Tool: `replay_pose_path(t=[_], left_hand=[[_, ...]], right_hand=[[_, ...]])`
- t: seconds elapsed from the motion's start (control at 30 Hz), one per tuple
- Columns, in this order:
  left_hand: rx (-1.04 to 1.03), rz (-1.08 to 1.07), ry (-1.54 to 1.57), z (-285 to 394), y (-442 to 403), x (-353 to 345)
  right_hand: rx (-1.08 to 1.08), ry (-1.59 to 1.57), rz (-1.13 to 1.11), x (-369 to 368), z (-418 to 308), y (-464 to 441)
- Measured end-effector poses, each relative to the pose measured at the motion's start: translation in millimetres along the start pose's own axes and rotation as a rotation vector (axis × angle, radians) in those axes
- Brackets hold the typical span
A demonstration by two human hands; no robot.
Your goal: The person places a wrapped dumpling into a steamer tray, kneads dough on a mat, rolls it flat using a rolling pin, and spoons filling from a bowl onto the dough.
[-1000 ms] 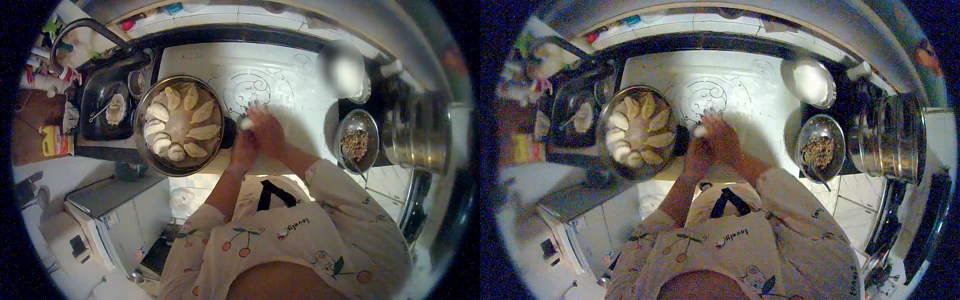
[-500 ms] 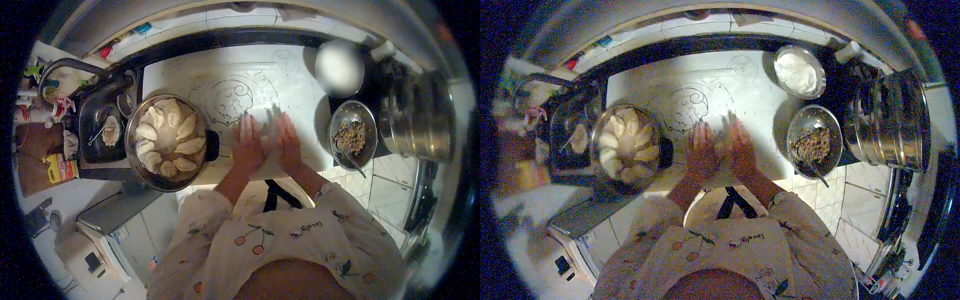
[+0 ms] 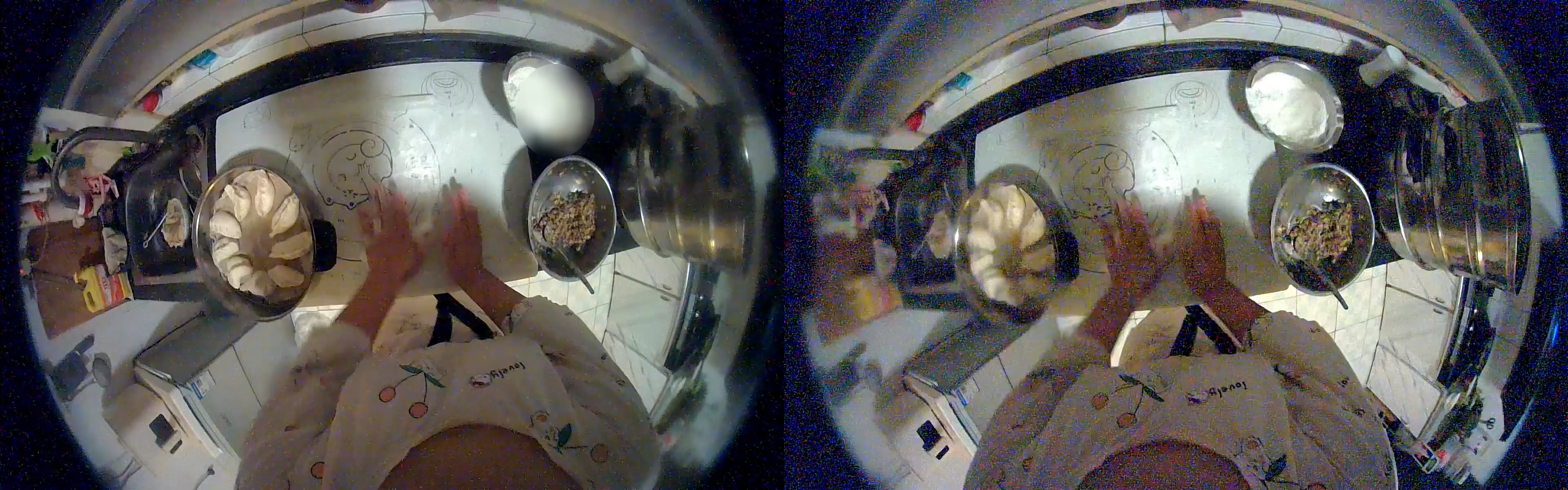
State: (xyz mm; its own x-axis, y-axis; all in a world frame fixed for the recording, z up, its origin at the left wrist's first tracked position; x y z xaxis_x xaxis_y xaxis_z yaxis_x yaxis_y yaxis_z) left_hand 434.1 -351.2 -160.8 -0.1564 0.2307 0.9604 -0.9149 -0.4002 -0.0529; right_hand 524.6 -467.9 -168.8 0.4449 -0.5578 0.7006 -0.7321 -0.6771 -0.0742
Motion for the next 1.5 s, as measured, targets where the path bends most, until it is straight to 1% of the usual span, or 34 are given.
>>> replay_pose_path(t=[0.07, 0.13, 0.2, 0.27, 0.37, 0.43, 0.47, 0.57, 0.63, 0.67, 0.73, 0.77, 0.87, 0.93, 0.97, 1.0, 1.03, 1.1, 1.13, 1.17, 1.23, 1.27, 1.33, 1.37, 1.43, 1.5], left_hand=[[0.044, -0.132, 0.104, 15, 20, -4], [0.064, -0.177, 0.213, 17, -3, 34], [0.087, -0.086, 0.169, 2, -34, 38], [0.123, 0.128, -0.015, -16, -41, 2], [0.068, 0.413, 0.236, -32, -31, -6], [0.082, 0.355, 0.238, -23, -2, 20], [0.082, 0.279, 0.216, -19, 19, 16], [0.041, 0.084, 0.22, -9, 72, -6], [-0.001, 0.084, 0.366, 0, 95, -6], [0.001, 0.022, 0.374, 5, 97, -10], [0.008, -0.106, 0.391, 25, 95, -16], [0.078, -0.198, 0.514, 27, 90, -17], [-0.13, -0.088, 0.172, 21, 98, -64], [-0.014, -0.086, 0.511, 18, 84, -40], [0.044, -0.085, 0.677, 17, 78, -25], [0.051, -0.158, 0.634, 19, 79, -16], [0.059, -0.23, 0.592, 21, 79, -8], [0.042, -0.212, 0.589, 19, 82, -10], [0.019, -0.126, 0.627, 17, 85, -19], [-0.007, -0.04, 0.662, 14, 87, -23], [-0.146, -0.137, 0.451, 17, 88, -21], [-0.22, -0.179, 0.348, 20, 88, -21], [-0.27, -0.098, 0.291, 23, 92, -32], [-0.293, -0.054, 0.257, 24, 95, -38], [-0.301, -0.044, 0.266, 26, 97, -35], [-0.301, -0.049, 0.264, 24, 96, -33]], right_hand=[[0.042, -0.023, 0.031, 5, -6, 6], [0.071, -0.006, 0.023, 3, -3, 7], [0.062, -0.017, 0.02, 1, -7, 2], [0.009, -0.048, 0.0, 5, -15, 0], [0.078, -0.006, 0.125, 3, -7, -1], [0.045, 0.065, 0.171, 13, -17, -4], [0.025, 0.1, 0.185, 17, -21, -2], [-0.137, -0.121, -0.047, 7, -18, -9], [-0.198, -0.025, -0.051, -10, -17, -18], [-0.229, 0.024, -0.053, -17, -18, -23], [-0.368, -0.214, -0.142, -19, -25, -44], [-0.437, -0.331, -0.186, -20, -29, -54], [-0.333, -0.24, -0.312, -35, -47, -71], [-0.235, -0.011, -0.247, -47, -50, -70], [-0.257, 0.063, -0.212, -44, -62, -61], [-0.281, 0.137, -0.176, -42, -69, -52], [-0.143, 0.35, -0.172, -64, -62, -42], [0.055, 0.33, -0.073, -72, -52, -23], [0.151, 0.317, -0.025, -73, -52, -18], [0.075, 0.384, -0.072, -82, -42, -27], [-0.091, 0.522, -0.165, -97, -26, -53], [-0.02, 0.39, -0.06, -93, -29, -65], [0.134, 0.128, 0.153, -76, -38, -86], [0.107, 0.163, 0.137, -72, -40, -98], [0.063, 0.233, 0.106, -60, -54, -113], [-0.015, 0.29, -0.011, -62, -53, -112]])
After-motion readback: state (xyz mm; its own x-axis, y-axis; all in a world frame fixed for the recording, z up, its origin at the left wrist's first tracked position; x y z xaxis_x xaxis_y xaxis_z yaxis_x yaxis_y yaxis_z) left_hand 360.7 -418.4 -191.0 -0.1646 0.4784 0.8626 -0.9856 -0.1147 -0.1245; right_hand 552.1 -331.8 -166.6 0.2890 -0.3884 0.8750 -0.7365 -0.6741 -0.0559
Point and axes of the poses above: each hand's wrist, its own y-axis away from the middle knuckle, its own x-axis out of the back of the hand, z = x × y, the point moved 5 cm from there along -y, towards the middle knuckle, and after that the axes turned 15 degrees about -x, right-handed, at the moved point
